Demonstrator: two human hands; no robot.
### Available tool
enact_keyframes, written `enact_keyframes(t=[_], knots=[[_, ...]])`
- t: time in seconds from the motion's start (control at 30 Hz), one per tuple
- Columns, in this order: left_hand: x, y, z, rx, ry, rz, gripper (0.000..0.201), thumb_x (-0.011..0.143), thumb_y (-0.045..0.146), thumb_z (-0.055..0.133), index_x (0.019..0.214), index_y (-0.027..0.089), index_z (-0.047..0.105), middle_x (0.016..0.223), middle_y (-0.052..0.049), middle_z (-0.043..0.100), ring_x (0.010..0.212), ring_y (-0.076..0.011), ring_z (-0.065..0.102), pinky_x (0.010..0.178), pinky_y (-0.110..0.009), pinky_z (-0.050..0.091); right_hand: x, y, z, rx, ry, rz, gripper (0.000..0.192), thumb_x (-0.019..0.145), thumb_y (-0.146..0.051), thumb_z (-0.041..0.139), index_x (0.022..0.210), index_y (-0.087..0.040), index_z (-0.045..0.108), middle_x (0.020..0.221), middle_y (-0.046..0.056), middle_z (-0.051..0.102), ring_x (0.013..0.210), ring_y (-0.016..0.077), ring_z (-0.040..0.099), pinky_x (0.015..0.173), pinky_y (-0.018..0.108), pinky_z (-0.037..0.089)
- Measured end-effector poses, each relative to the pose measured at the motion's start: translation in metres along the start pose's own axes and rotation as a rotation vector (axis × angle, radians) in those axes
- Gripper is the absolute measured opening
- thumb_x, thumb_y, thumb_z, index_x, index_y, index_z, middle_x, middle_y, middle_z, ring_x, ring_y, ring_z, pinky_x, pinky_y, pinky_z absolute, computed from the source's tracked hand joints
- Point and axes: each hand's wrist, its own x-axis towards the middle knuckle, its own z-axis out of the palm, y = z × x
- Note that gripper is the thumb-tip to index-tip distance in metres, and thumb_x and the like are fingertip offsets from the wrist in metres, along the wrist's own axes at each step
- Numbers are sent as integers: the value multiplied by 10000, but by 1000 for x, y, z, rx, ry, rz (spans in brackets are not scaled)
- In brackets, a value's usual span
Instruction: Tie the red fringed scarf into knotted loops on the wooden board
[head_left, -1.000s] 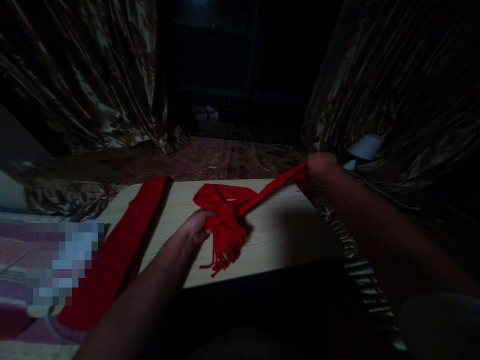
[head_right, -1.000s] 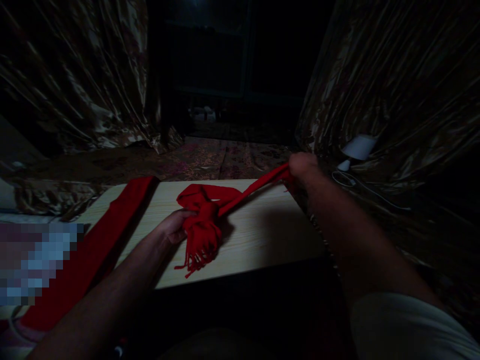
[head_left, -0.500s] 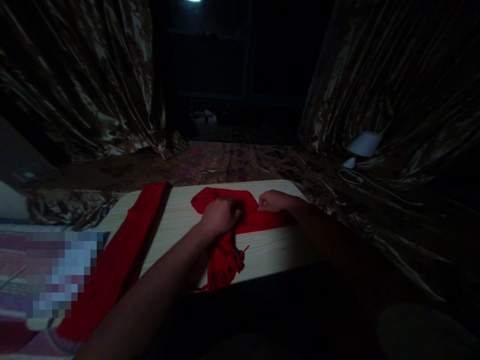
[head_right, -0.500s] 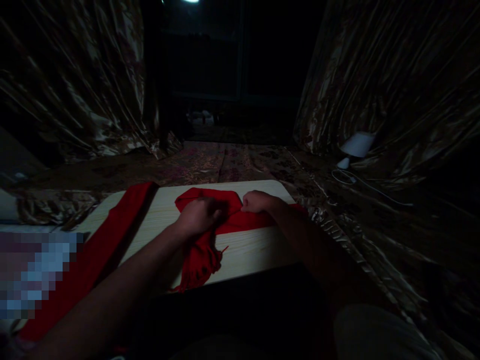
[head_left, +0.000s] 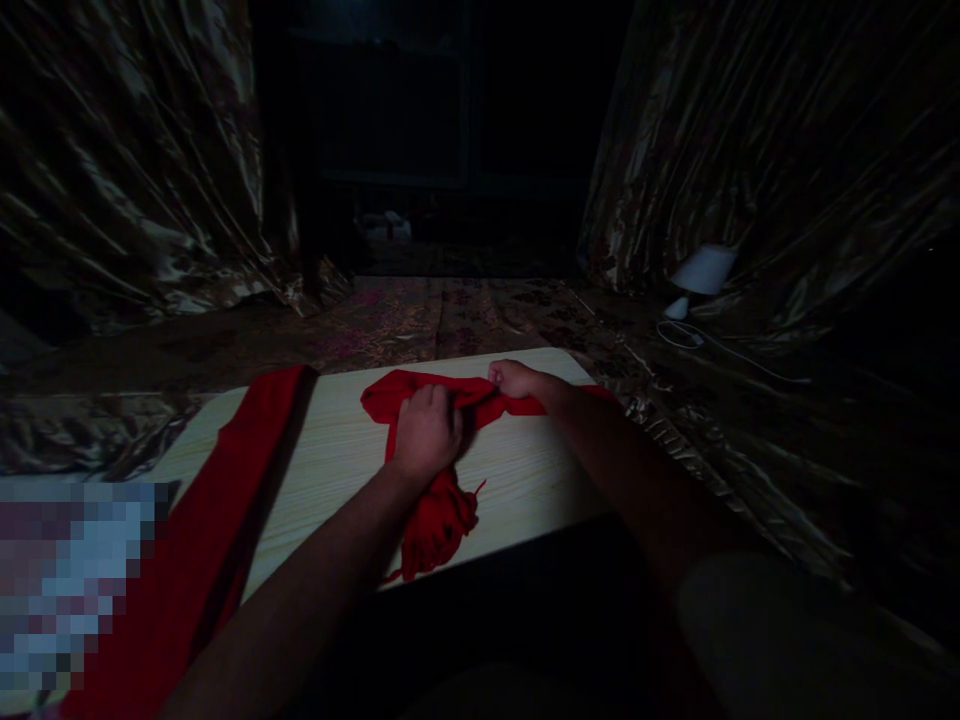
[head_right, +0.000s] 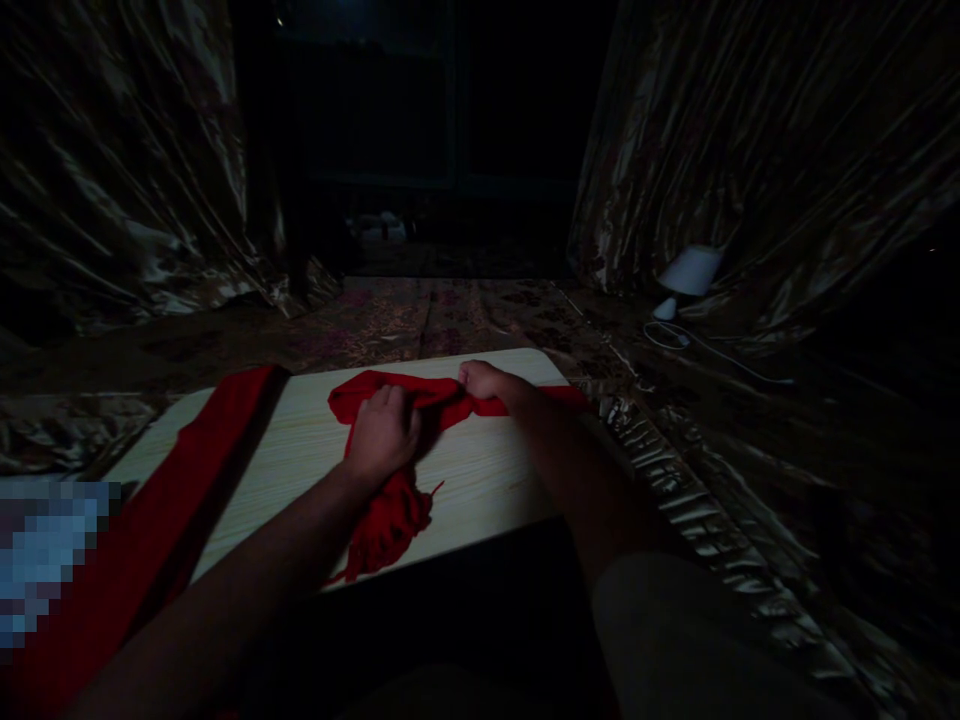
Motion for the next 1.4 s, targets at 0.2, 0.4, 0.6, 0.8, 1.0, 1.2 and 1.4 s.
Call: enact_keyframes(t=[0.2, 0.4, 0.6, 0.8, 1.0, 1.2, 1.4], knots=[[2, -2, 3, -206, -261, 17, 491, 841, 637, 584, 1003, 181, 659, 1181, -216, 665, 1185, -415, 562, 1060, -514, 342, 32, -21, -6, -44, 56, 70, 193, 827, -110, 624, 990, -89, 725, 914, 62, 746, 758, 125, 609, 689, 184, 436], [2, -9, -5, -70, -457, -79, 951, 783, 886, 347, 1460, 236, 499, 1562, -178, 417, 1445, -441, 326, 1143, -590, 217, 34, -52, -22, -148, 12, 158, 374, 836, -411, 727, 1032, -93, 746, 999, 131, 753, 876, 211, 676, 747, 242, 475], [-8, -2, -12, 120, -565, -92, 1034, 793, 896, 181, 1587, 246, 310, 1628, -192, 278, 1490, -460, 212, 1113, -673, 225, 27, -64, -17, -156, -266, 239, 312, 835, -413, 734, 903, -110, 751, 766, 72, 722, 631, 165, 635, 615, 260, 481], [-17, -6, -15, 118, -549, -29, 1032, 806, 882, 214, 1609, 235, 242, 1630, -198, 272, 1475, -453, 257, 1094, -672, 268, 32, -52, -10, -105, 103, 61, 255, 981, -249, 508, 1139, -178, 696, 1030, 41, 736, 808, 108, 630, 716, 178, 465], [-24, -8, -13, 132, -534, -32, 1024, 819, 873, 228, 1616, 232, 214, 1623, -224, 270, 1489, -455, 216, 1095, -682, 242, 20, -29, -18, -302, -62, 165, 193, 851, -234, 680, 938, -78, 753, 909, 117, 750, 762, 172, 658, 643, 219, 444], [-23, -6, -12, 134, -549, -24, 917, 821, 868, 268, 1600, 390, 201, 1633, -177, 274, 1484, -485, 205, 1063, -717, 234, 3, -17, -44, -418, -308, 171, 294, 771, -290, 759, 1023, -140, 774, 973, 81, 761, 822, 195, 686, 694, 244, 478], [-24, -7, -13, 132, -562, 1, 865, 814, 870, 287, 1564, 439, 293, 1628, -142, 304, 1476, -496, 212, 1054, -723, 240, -1, -4, -42, -543, -218, 207, 347, 772, -223, 734, 1104, -122, 745, 1083, 126, 748, 889, 244, 706, 740, 273, 508]])
